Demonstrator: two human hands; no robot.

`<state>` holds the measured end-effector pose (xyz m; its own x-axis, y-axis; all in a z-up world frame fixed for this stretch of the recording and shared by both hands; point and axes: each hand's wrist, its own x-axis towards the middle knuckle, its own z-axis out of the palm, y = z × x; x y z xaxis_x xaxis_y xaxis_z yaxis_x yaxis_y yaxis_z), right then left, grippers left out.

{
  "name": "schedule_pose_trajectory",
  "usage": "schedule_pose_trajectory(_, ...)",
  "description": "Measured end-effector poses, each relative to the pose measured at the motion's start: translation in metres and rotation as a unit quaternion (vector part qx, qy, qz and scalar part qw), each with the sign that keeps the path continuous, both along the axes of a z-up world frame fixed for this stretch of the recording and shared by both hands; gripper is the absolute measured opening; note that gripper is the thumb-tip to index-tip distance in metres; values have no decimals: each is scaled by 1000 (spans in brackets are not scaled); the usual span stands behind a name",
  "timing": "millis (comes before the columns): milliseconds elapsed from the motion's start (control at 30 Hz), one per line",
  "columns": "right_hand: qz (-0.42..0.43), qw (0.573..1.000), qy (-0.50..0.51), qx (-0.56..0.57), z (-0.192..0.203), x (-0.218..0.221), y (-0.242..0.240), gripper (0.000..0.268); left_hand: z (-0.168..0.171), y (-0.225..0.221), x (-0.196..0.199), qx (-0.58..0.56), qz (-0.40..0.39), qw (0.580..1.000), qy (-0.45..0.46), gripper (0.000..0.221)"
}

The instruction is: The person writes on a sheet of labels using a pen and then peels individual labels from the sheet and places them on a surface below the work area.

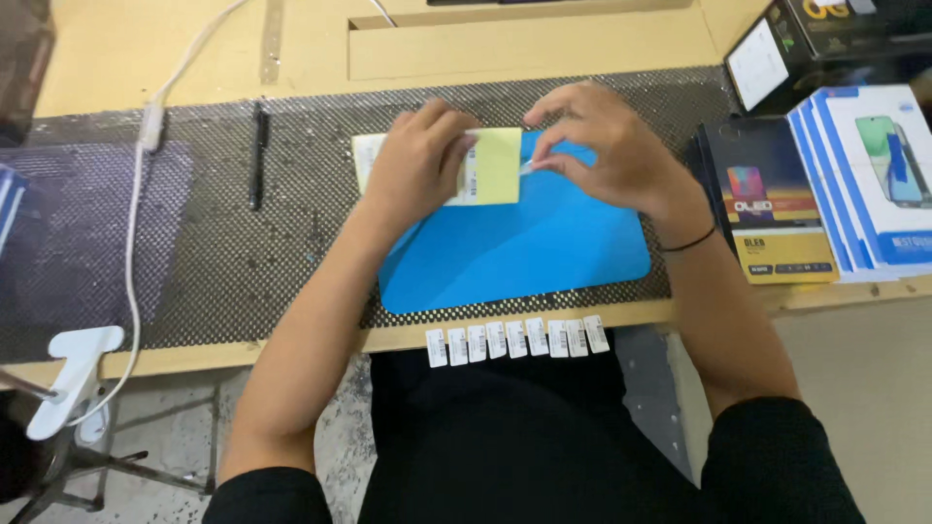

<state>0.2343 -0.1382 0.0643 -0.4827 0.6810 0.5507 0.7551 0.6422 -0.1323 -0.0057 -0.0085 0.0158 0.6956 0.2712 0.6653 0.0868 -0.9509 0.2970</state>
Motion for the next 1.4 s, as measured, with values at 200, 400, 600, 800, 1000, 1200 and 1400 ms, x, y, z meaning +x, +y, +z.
schedule_pose_trajectory(200,37,944,56,-323,15,10,-76,14,2,-7,-3,32,-4,999,22,8)
schedule_pose_trajectory(400,6,810,9,-587,-20,19,-113,11,1,-10,-3,71,-23,997,25,5)
schedule_pose_trajectory(600,-146,806,63,-570,-25,11,-119,19,1,-6,-4,80,-13,996,31,4)
schedule_pose_trajectory(800,-314,770,-145,-537,-22,-5,-128,60,1,-8,-4,79,-5,997,27,4)
schedule_pose_trajectory(1000,-309,734,-263,-544,22,-5,-98,50,9,-11,-2,111,-2,994,-4,5)
schedule_pose_trajectory(1200,-221,952,65,-203,40,-13,-23,72,21,-11,-1,142,20,988,-56,11)
schedule_pose_trajectory(1400,-168,780,396,-455,-9,-19,24,100,16,-9,2,159,10,980,-120,9)
